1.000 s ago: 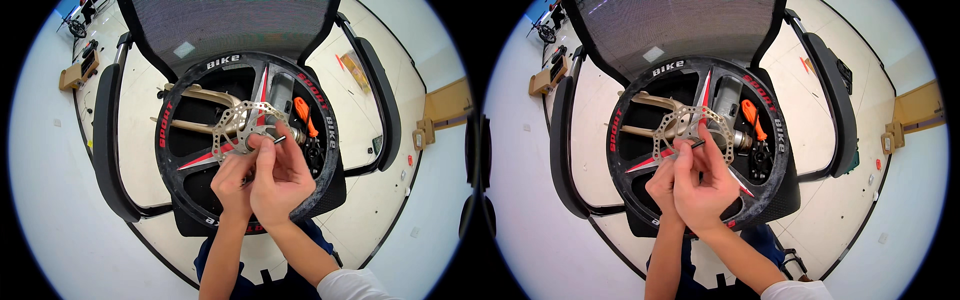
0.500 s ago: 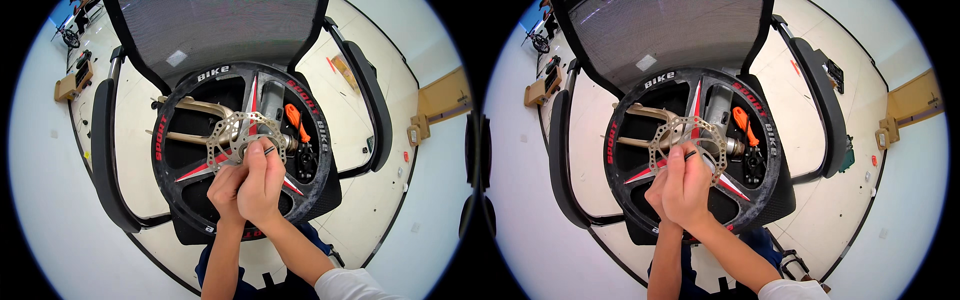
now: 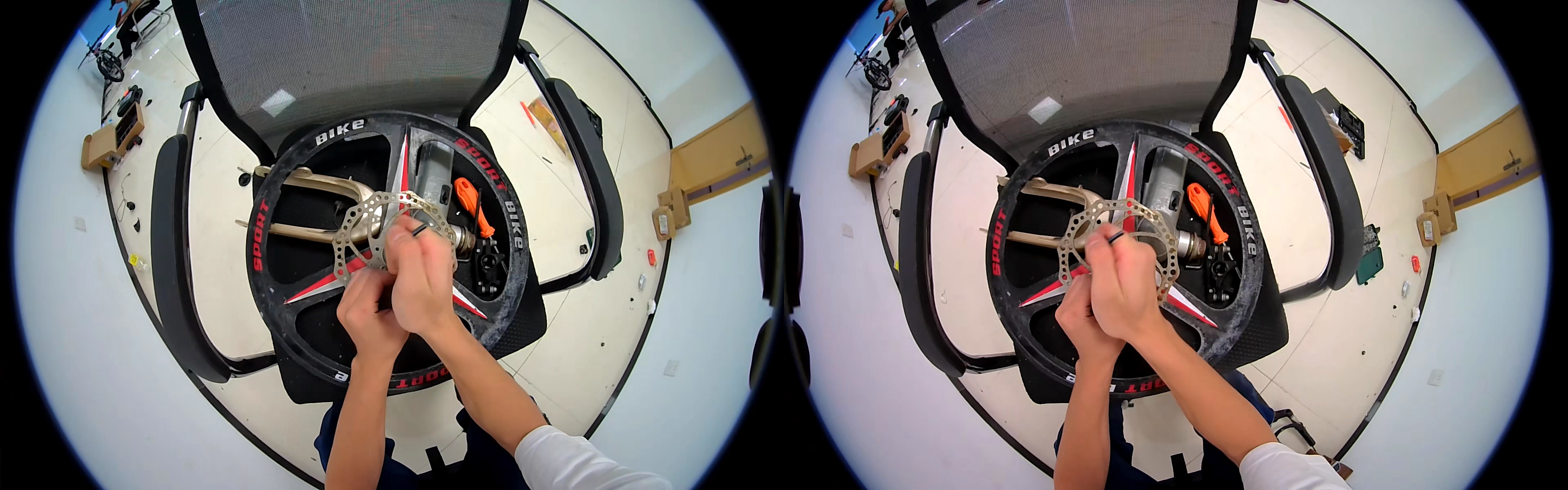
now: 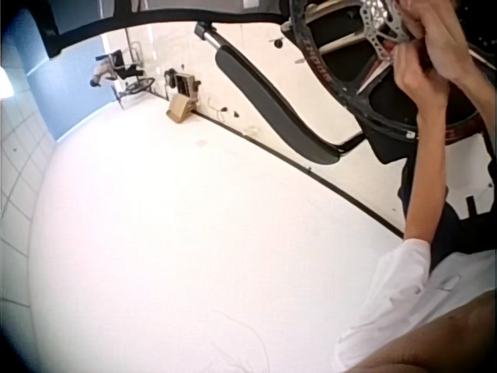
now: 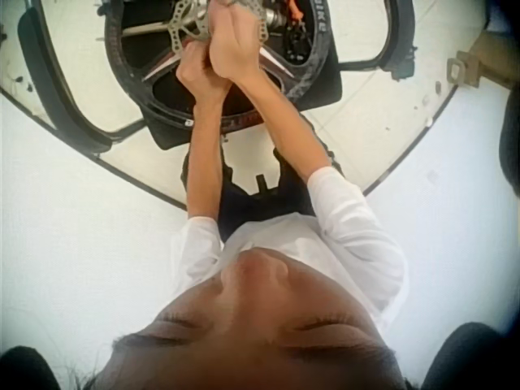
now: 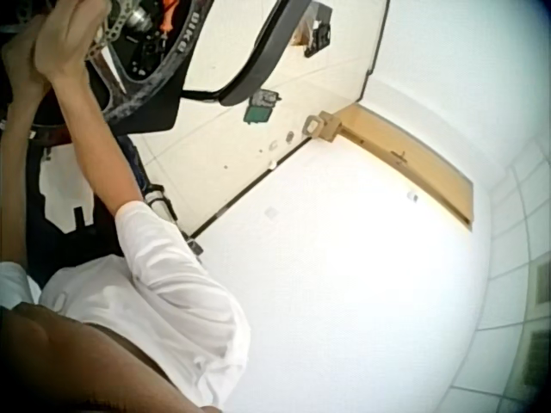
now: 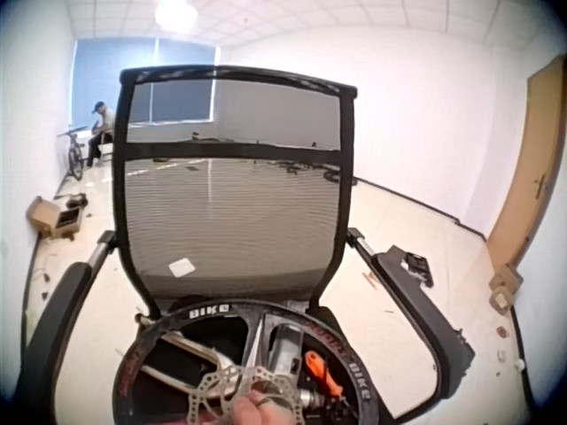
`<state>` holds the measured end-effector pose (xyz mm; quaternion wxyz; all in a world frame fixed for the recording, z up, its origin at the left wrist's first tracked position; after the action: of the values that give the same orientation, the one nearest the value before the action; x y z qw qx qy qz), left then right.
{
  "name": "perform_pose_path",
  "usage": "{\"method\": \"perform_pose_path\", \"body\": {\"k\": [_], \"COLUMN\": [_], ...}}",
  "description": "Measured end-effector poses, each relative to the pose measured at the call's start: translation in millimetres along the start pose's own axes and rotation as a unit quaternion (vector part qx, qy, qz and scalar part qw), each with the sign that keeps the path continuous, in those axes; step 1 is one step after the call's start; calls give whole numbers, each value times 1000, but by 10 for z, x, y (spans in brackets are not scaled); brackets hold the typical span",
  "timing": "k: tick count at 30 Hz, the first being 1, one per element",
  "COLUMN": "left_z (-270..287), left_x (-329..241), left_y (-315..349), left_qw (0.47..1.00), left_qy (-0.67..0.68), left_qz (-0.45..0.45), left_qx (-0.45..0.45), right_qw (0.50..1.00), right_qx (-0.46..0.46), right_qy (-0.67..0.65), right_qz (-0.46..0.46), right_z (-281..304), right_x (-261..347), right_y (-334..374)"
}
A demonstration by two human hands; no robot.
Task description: The person installs a brake rotor onto a bicycle wheel hub, aligns it, and tightens the bolts using an Allen key. The wheel is held on a chair during the process.
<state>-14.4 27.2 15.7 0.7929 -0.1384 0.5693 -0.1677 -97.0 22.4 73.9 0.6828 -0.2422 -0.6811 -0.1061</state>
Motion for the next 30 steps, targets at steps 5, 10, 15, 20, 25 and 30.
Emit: {"method": "perform_pose_path", "body": {"k": [5,10,15,20,25,30], "left_z": [61,24,-121,-59,320,487], "left_x": [-100,-439,-443,-484,-345,-206], "left_y": [-5,187,493,399,249,227], "left_qw": [999,995,995,984,992,993], "left_qy": [44,96,83,155,116,113], "left_qz": [24,14,56,2,36,41], "left_qx": [0,13,23,91,30,9], "right_qw": [994,987,990,987,841,674], "right_qx": [99,85,-118,16,313,451], "right_qy": [35,-112,-35,59,427,528], "right_qz": [-1,-75,-72,-147,113,252], "right_z": [169,538,587,849,803,796], "right_x": [213,260,112,111,146,25], "right_y": [107,195,532,374,-20,-189]}}
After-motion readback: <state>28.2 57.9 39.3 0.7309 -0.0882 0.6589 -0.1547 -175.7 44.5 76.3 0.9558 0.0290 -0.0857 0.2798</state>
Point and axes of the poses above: each hand's wrist, its own y-axis away from the middle knuckle, its own z-axis out of the back of the hand, x = y × z, the point moved 1 cm from there along -y, towards the middle knuckle, and after that the axes turned 3 degrees about z, right-handed, at the moved point
